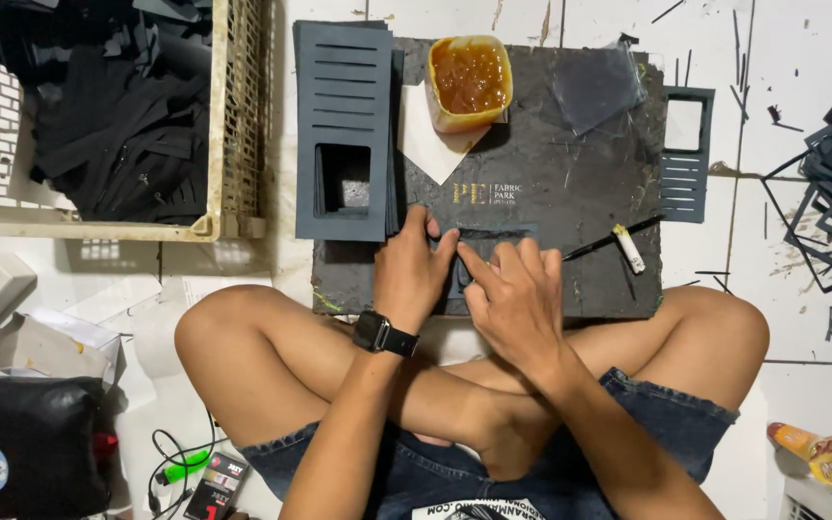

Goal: The person sits cross-legged on the floor and applies glue with a stick applicator from a container onto small dark frame-shaped pieces. They spread glue along the piece edges, set glued pieces aside, and pick up new pieces one at a time to continue gluing.

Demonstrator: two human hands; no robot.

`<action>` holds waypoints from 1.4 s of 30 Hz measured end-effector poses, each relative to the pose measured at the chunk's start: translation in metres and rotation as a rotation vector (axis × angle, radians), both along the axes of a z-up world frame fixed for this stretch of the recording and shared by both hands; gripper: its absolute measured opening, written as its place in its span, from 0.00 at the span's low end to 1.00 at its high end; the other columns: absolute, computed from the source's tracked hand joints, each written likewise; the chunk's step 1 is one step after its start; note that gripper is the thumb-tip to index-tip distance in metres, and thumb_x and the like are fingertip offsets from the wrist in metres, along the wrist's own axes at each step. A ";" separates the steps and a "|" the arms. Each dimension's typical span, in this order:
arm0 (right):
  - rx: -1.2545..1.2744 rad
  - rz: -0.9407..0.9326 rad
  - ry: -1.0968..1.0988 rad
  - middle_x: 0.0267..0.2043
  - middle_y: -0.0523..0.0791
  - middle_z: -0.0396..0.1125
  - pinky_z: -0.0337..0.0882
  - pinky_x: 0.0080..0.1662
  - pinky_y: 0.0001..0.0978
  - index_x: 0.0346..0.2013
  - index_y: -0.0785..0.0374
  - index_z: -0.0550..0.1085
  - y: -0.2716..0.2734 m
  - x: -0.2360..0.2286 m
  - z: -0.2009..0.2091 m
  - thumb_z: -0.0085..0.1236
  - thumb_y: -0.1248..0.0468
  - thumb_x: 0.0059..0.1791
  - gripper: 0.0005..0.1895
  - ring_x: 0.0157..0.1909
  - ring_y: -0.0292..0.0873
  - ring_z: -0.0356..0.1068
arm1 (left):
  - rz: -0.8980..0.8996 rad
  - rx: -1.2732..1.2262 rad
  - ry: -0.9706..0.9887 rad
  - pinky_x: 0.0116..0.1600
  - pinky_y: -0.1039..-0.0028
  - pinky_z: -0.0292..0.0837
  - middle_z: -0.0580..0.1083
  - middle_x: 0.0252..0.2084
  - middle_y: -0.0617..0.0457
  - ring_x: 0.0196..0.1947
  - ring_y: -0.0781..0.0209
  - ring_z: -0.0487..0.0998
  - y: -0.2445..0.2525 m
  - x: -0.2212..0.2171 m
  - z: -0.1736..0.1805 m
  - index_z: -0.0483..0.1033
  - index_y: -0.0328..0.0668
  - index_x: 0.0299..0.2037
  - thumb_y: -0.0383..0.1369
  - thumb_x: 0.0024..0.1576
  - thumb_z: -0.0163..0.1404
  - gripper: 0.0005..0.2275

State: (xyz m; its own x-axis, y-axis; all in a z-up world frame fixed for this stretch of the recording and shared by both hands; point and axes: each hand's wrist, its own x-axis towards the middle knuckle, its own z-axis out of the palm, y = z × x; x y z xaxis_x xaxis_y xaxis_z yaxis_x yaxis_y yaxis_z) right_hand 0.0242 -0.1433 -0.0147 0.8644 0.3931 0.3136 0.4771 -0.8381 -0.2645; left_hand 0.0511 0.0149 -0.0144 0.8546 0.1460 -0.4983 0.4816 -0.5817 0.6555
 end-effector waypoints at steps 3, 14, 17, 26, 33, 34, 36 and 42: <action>-0.042 0.074 -0.040 0.27 0.42 0.56 0.60 0.42 0.43 0.46 0.49 0.81 -0.001 -0.004 0.006 0.53 0.64 0.43 0.19 0.34 0.47 0.60 | 0.006 -0.010 -0.018 0.45 0.49 0.77 0.80 0.28 0.39 0.39 0.30 0.83 0.002 0.000 -0.001 0.66 0.48 0.38 0.43 0.59 0.53 0.11; 0.084 0.071 0.060 0.25 0.41 0.54 0.59 0.39 0.42 0.45 0.48 0.82 -0.004 -0.041 0.009 0.50 0.65 0.42 0.20 0.32 0.48 0.59 | 0.039 -0.052 -0.070 0.43 0.48 0.77 0.79 0.26 0.42 0.37 0.32 0.83 0.000 -0.004 -0.008 0.67 0.47 0.35 0.42 0.58 0.55 0.11; 0.105 0.040 0.040 0.26 0.41 0.55 0.60 0.40 0.41 0.46 0.49 0.82 -0.004 -0.034 0.008 0.51 0.65 0.43 0.20 0.33 0.47 0.59 | 0.043 -0.034 -0.045 0.44 0.51 0.77 0.80 0.26 0.45 0.37 0.34 0.83 0.002 -0.003 -0.004 0.68 0.48 0.34 0.42 0.57 0.55 0.11; 0.046 -0.050 -0.009 0.27 0.41 0.56 0.59 0.39 0.42 0.49 0.51 0.82 -0.002 -0.007 0.003 0.51 0.65 0.42 0.23 0.33 0.47 0.60 | 0.060 -0.013 -0.037 0.43 0.50 0.77 0.79 0.25 0.44 0.36 0.34 0.83 -0.001 -0.003 0.004 0.68 0.47 0.33 0.42 0.56 0.56 0.12; -0.047 -0.087 -0.031 0.26 0.42 0.57 0.60 0.40 0.46 0.50 0.47 0.81 -0.003 -0.003 0.000 0.52 0.64 0.41 0.24 0.33 0.48 0.60 | 0.070 0.001 -0.011 0.43 0.50 0.77 0.79 0.24 0.45 0.35 0.34 0.83 -0.002 -0.001 0.005 0.68 0.48 0.33 0.43 0.55 0.57 0.12; -0.057 -0.113 0.024 0.26 0.41 0.57 0.59 0.41 0.45 0.52 0.47 0.81 -0.006 -0.003 0.002 0.52 0.65 0.42 0.24 0.33 0.47 0.58 | 0.075 -0.005 -0.009 0.42 0.50 0.77 0.79 0.24 0.44 0.35 0.34 0.83 -0.002 -0.002 0.004 0.68 0.47 0.33 0.43 0.55 0.56 0.12; -0.067 -0.139 0.083 0.25 0.40 0.58 0.58 0.41 0.44 0.54 0.47 0.80 -0.014 -0.005 0.000 0.52 0.66 0.44 0.25 0.32 0.46 0.57 | 0.081 -0.009 -0.004 0.42 0.50 0.77 0.79 0.24 0.44 0.35 0.33 0.83 -0.002 -0.002 0.003 0.68 0.47 0.32 0.43 0.55 0.56 0.12; -0.123 -0.200 -0.014 0.27 0.42 0.57 0.59 0.40 0.43 0.51 0.45 0.81 -0.028 -0.008 -0.004 0.52 0.64 0.44 0.22 0.33 0.46 0.59 | 0.090 -0.003 -0.017 0.42 0.51 0.77 0.79 0.22 0.45 0.33 0.34 0.83 -0.003 -0.001 0.003 0.68 0.47 0.31 0.43 0.55 0.56 0.12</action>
State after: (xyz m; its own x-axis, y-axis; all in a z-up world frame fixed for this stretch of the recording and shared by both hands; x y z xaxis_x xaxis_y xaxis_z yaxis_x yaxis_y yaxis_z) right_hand 0.0161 -0.1713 -0.0188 0.9250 0.2500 0.2863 0.3008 -0.9419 -0.1494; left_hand 0.0500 0.0118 -0.0114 0.8464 0.2211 -0.4845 0.5207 -0.5347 0.6656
